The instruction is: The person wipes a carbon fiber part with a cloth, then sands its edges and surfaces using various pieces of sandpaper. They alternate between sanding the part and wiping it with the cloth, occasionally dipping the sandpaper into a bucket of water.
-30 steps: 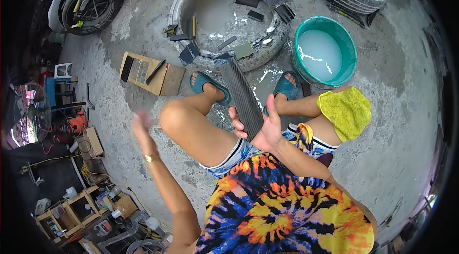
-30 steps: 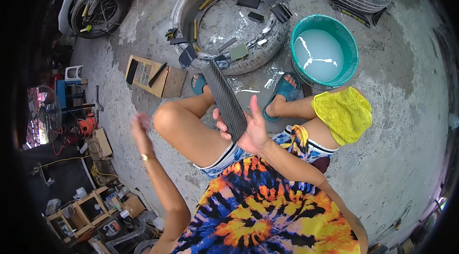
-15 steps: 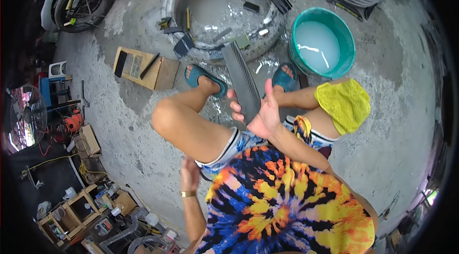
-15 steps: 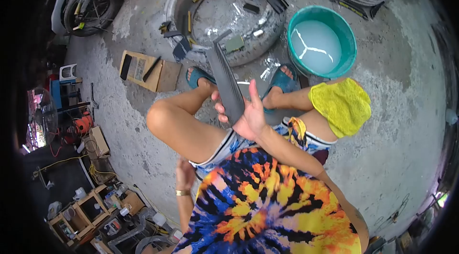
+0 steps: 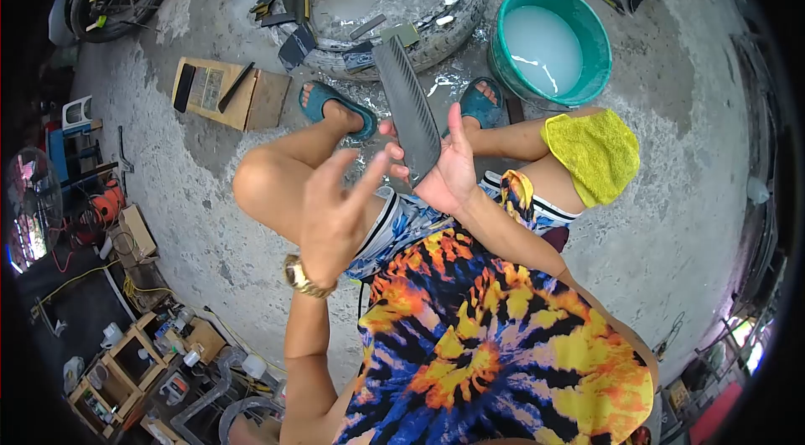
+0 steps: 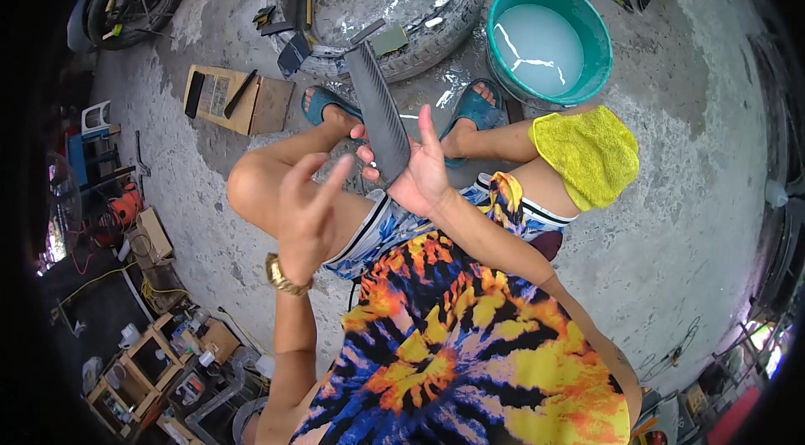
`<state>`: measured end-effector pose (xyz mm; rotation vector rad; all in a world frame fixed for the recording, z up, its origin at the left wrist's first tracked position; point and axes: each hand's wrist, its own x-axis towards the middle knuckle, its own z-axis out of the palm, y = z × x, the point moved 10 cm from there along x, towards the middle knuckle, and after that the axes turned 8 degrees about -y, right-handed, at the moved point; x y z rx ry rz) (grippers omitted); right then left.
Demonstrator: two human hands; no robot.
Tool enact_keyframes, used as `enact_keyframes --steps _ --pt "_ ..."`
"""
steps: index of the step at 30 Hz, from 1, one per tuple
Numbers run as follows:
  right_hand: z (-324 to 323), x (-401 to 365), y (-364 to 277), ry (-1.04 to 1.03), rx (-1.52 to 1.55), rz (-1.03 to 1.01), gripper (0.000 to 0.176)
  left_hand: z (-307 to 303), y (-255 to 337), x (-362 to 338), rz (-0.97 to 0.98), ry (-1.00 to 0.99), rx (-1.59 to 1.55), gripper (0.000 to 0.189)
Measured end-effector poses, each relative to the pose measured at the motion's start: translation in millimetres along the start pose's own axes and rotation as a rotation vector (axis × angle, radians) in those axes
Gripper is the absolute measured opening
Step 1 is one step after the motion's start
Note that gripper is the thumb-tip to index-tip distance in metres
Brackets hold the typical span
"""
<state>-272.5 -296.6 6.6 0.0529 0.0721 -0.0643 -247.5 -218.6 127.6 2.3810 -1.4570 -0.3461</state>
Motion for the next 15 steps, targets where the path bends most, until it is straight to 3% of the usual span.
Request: enact_keyframes --steps 7,15 --pt "-8 -7 1 0.094 -0.102 -0.002 0.077 32 16 31 0.088 -0.084 0.183 0.068" --pt "-10 -10 17 0.06 -0.085 0.031 0.078 22 -11 52 -0.035 -0.012 0.361 0.068"
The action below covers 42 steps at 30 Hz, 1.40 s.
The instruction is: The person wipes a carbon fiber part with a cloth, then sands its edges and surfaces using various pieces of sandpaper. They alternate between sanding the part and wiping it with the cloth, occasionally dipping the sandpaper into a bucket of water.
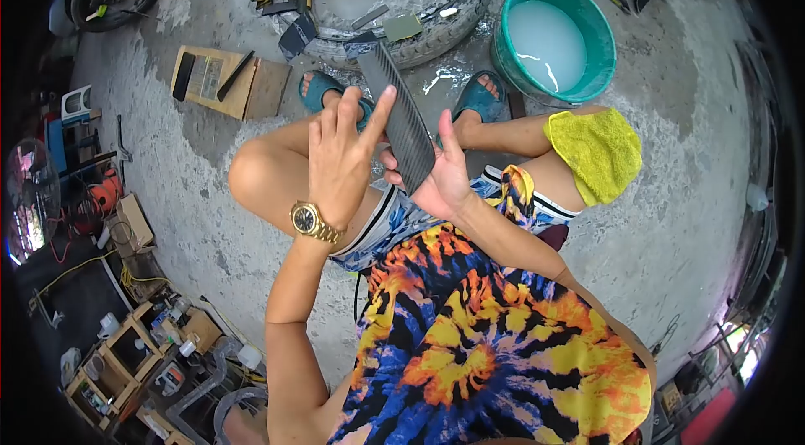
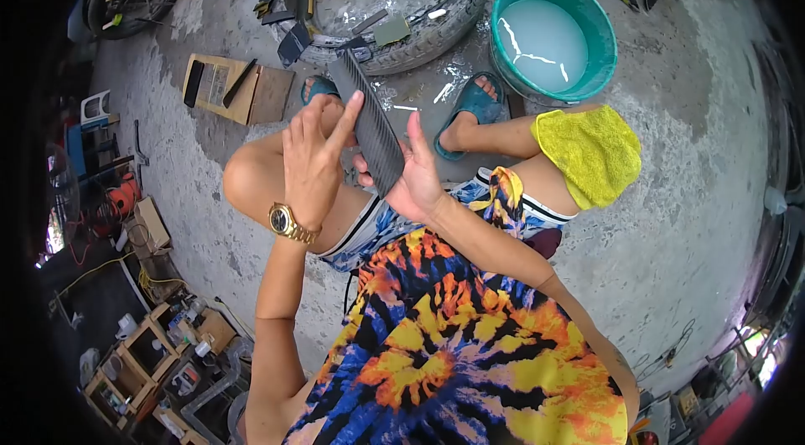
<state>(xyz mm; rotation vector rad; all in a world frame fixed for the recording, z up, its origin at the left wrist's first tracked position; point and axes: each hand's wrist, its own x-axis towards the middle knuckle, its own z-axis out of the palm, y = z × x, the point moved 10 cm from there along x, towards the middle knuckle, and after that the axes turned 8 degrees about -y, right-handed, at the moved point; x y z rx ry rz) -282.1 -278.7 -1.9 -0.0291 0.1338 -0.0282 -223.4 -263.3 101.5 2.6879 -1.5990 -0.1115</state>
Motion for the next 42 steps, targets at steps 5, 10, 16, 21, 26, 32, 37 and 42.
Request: enact_keyframes --steps 5,10,16,21,26,32,37,42 --pt "-5 1 3 0.001 0.026 0.019 0.077 5 6 -5 0.013 0.02 -0.077 0.067" --pt "-11 2 7 0.158 0.032 0.036 0.08 17 26 -30 0.057 -0.027 -0.113 0.064" --pt "-23 8 5 -0.007 0.073 0.059 0.081 30 59 -69 0.216 -0.181 -0.188 0.059" --pt "-15 11 2 -0.03 0.128 0.052 0.08 19 58 -77 0.271 -0.202 -0.416 0.055" --pt "-16 10 0 0.037 0.073 0.051 0.079 13 23 -57 0.138 -0.025 -0.441 0.055" --pt "-17 3 2 0.161 -0.021 0.059 0.076 16 20 -39 0.185 -0.044 -0.28 0.055" --pt "-15 -1 1 0.18 -0.006 0.074 0.073 15 16 -30 0.24 -0.012 -0.213 0.056" --pt "-11 -2 7 0.015 0.032 0.08 0.072 15 -9 -15 0.219 0.022 -0.118 0.058"
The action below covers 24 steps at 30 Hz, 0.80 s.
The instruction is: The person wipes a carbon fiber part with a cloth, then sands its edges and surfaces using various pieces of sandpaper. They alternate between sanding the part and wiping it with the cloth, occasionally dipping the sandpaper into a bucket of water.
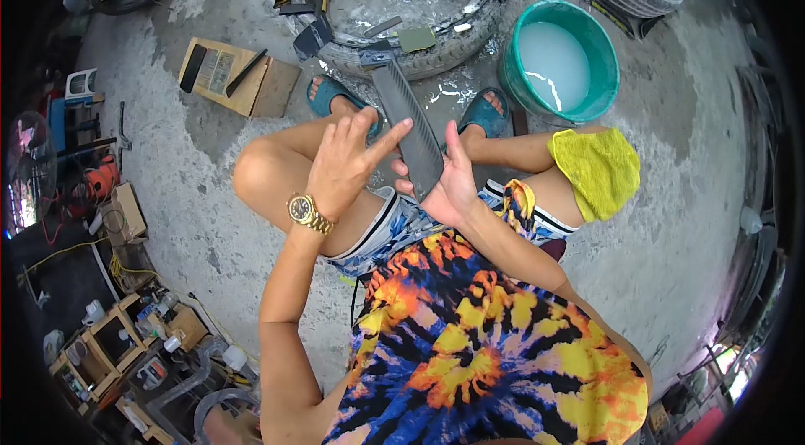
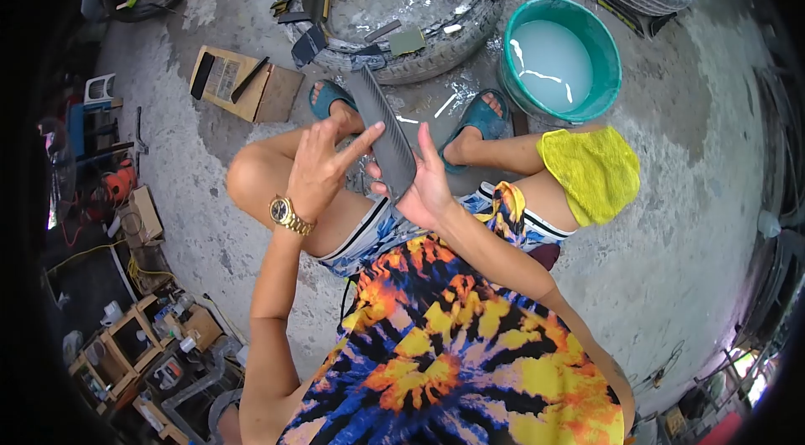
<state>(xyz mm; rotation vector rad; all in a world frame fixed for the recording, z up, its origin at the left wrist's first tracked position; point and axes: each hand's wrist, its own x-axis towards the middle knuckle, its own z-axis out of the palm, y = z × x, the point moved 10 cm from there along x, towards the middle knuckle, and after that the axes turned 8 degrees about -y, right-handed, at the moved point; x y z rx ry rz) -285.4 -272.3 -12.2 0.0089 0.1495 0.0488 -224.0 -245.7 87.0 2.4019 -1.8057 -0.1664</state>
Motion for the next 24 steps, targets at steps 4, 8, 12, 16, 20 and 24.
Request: enact_keyframes --steps 4,8,12,16,20,24 --pt "3 -6 6 0.023 -0.036 0.024 0.073 -11 -46 15 -0.151 0.056 0.133 0.057" --pt "7 -10 11 -0.008 -0.02 0.051 0.075 -23 -118 11 -0.432 0.128 0.205 0.05" --pt "3 -12 5 0.029 0.016 0.041 0.077 -56 -156 -24 -0.446 0.248 -0.124 0.04" --pt "-2 -5 -3 0.011 0.032 0.009 0.076 -44 -212 -111 -0.709 0.329 -0.297 0.036" --pt "-2 3 -8 0.003 0.059 -0.005 0.075 74 -198 -217 -1.193 0.27 -0.996 0.051" --pt "-5 10 -16 0.019 0.054 -0.032 0.075 188 -61 -265 -1.318 0.373 -1.658 0.065"
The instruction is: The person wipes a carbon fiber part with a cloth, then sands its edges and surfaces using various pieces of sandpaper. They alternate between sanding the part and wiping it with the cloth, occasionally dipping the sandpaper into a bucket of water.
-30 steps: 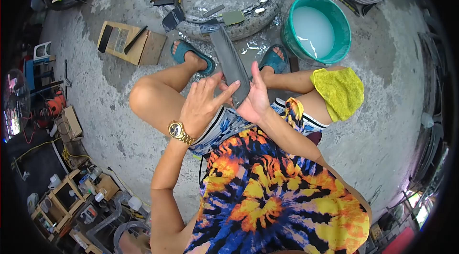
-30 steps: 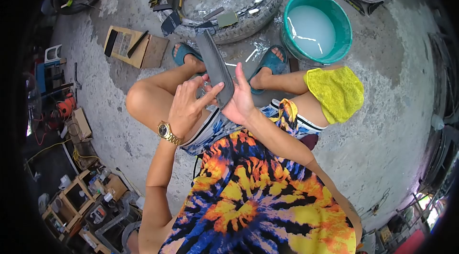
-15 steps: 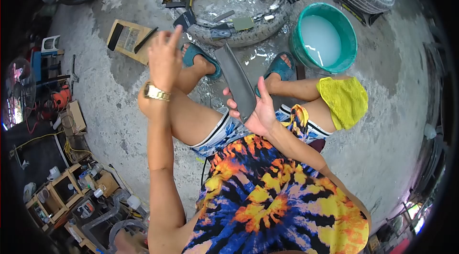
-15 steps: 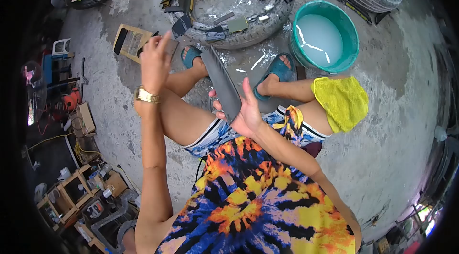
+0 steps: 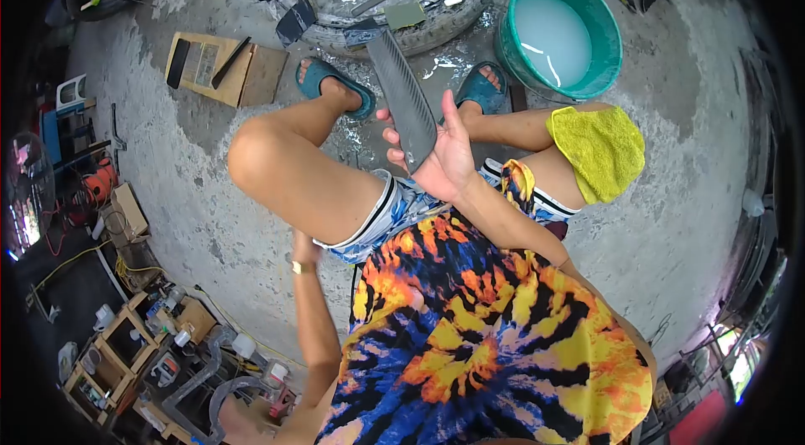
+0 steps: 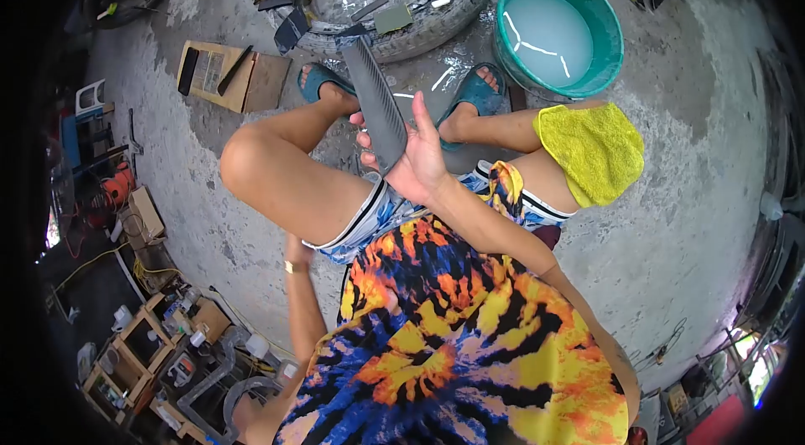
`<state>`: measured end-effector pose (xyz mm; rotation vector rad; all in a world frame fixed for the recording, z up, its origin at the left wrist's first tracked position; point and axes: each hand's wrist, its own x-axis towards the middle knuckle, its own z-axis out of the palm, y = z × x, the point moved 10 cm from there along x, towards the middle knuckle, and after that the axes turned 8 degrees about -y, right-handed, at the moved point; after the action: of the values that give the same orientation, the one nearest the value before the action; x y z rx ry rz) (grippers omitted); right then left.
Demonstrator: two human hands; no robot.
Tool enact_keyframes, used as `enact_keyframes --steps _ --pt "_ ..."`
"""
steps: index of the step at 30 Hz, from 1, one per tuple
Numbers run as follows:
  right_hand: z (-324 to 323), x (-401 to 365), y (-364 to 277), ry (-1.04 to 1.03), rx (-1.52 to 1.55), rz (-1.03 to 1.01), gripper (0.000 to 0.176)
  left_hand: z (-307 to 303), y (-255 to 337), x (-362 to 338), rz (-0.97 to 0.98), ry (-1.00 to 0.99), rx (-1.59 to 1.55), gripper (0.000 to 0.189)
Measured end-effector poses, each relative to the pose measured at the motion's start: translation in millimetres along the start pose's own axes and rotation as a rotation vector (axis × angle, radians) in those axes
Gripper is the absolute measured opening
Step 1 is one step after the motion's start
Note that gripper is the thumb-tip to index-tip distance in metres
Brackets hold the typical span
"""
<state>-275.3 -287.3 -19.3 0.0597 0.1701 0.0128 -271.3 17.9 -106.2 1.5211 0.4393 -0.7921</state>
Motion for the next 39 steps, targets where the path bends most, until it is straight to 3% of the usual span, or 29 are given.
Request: enact_keyframes --steps 2,4,6,8,10,12,14,17,20,26,28,29,31,32,34,35,39 --pt "-4 1 -2 0.035 -0.007 -0.007 0.074 17 -4 -35 -0.082 0.038 -0.149 0.069" --pt "-5 3 -3 0.039 -0.02 -0.006 0.073 9 20 -47 0.067 -0.005 -0.21 0.067" --pt "-6 4 -1 0.044 -0.032 0.005 0.073 11 90 -70 0.328 -0.016 0.084 0.059" --pt "-6 5 3 0.041 -0.031 0.018 0.072 57 202 -119 0.78 0.242 0.545 0.047" --pt "-3 7 8 0.049 -0.042 0.035 0.072 106 243 -134 1.008 0.25 0.976 0.046" --pt "-2 6 13 0.055 -0.049 0.041 0.072 170 233 -107 1.043 -0.08 1.186 0.057" --pt "1 3 16 0.029 -0.062 0.04 0.071 216 209 -82 1.068 -0.189 1.569 0.065" --pt "-3 -2 18 0.121 -0.097 0.043 0.075 243 191 -59 1.023 -0.28 1.645 0.066" --pt "1 -2 16 0.156 -0.055 0.034 0.076 249 184 -65 1.127 -0.333 1.585 0.068" --pt "-1 5 18 0.047 0.026 0.067 0.079 232 155 -90 1.101 -0.337 1.572 0.061" --pt "5 9 16 -0.03 0.064 0.096 0.08 233 128 -106 1.018 -0.605 1.572 0.057" --pt "6 10 11 -0.011 0.063 0.06 0.08 230 126 -112 1.031 -0.599 1.574 0.057" --pt "10 12 1 -0.061 0.071 0.026 0.078 224 138 -122 1.084 -0.652 1.27 0.05" --pt "8 12 0 -0.07 0.064 0.02 0.078 226 139 -115 1.098 -0.653 1.271 0.05" --pt "14 12 6 -0.123 0.056 0.073 0.078 194 171 -67 0.89 -0.333 0.773 0.037" --pt "13 12 9 -0.032 -0.012 0.08 0.081 191 175 -45 0.76 -0.335 0.605 0.034" --pt "10 10 21 -0.028 -0.071 0.12 0.08 204 166 1 0.653 -0.394 0.293 0.034"
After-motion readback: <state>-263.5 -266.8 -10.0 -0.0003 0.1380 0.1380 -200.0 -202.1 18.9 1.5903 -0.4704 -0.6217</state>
